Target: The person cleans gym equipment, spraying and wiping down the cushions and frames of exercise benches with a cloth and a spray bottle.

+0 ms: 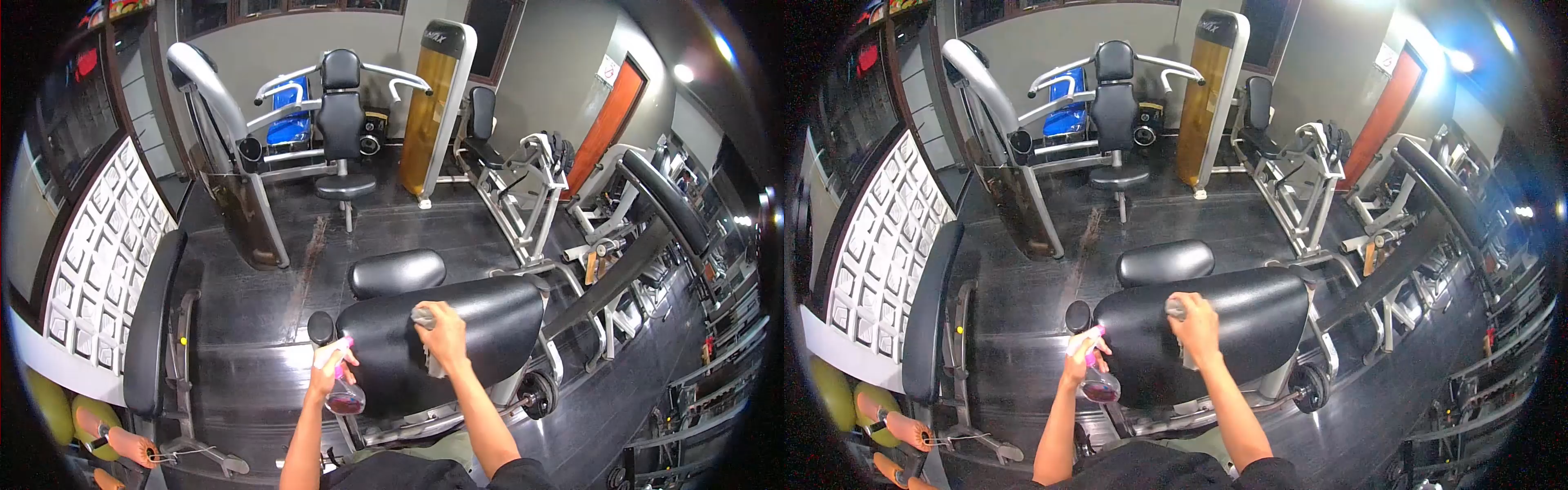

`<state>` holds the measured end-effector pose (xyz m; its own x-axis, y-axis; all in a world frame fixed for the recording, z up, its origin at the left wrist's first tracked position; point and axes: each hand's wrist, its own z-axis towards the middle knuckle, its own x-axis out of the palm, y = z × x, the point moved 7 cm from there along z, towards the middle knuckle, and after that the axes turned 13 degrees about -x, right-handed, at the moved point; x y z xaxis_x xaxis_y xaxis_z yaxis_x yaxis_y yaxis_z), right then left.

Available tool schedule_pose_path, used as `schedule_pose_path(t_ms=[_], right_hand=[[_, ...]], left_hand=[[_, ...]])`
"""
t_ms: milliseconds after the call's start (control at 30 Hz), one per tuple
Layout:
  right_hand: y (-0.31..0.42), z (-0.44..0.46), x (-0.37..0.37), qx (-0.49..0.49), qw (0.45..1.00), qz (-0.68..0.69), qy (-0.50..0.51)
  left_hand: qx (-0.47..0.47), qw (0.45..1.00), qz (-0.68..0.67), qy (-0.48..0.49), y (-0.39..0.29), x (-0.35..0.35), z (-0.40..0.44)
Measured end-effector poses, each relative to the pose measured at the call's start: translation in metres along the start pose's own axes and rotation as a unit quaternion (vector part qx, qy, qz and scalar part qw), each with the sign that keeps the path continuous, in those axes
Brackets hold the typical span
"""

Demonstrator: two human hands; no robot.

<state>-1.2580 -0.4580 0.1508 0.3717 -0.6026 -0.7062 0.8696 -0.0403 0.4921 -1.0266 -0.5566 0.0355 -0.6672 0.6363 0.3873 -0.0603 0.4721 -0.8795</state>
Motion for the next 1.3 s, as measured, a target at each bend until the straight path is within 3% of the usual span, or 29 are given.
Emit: schedule_pose_path(t_ms=[167, 300, 467, 600, 767, 867, 1000, 1100, 1300], right_hand=[[0.055, -0.020, 0.034, -0.118, 0.991, 0.044, 0.056], [0.049, -0.027, 0.017, -0.132, 0.978, 0.061, 0.149], [0.021, 0.008, 0.010, -0.062, 0.996, 0.037, 0.057], [0.046, 0.007, 0.037, -0.082, 0.996, 0.033, 0.028], [0.065, -0.016, 0.042, -0.160, 0.979, 0.092, 0.083], [0.057, -0.018, 0.033, -0.216, 0.958, 0.084, 0.171], [0.041, 0.016, 0.028, -0.109, 0.987, 0.058, 0.104], [0.053, 0.020, 0.049, -0.097, 0.991, 0.063, 0.072], [0.086, -0.015, 0.061, -0.202, 0.961, 0.123, 0.144]], left_hand=[[0.030, 0.999, 0.022, -0.036, -0.009, -0.022, -0.005], [0.051, 0.998, 0.039, 0.005, -0.007, -0.020, -0.002], [0.074, 0.997, -0.008, 0.039, -0.006, -0.025, -0.003], [0.076, 0.995, -0.032, 0.048, -0.002, -0.030, -0.004], [0.054, 0.996, -0.043, 0.050, 0.012, -0.036, 0.001], [0.062, 0.997, -0.036, 0.041, 0.002, -0.031, -0.003], [0.074, 0.994, -0.046, 0.063, -0.002, -0.027, -0.005], [0.078, 0.995, -0.039, 0.052, -0.003, -0.027, -0.005], [0.082, 0.995, -0.033, 0.051, -0.003, -0.028, -0.004]])
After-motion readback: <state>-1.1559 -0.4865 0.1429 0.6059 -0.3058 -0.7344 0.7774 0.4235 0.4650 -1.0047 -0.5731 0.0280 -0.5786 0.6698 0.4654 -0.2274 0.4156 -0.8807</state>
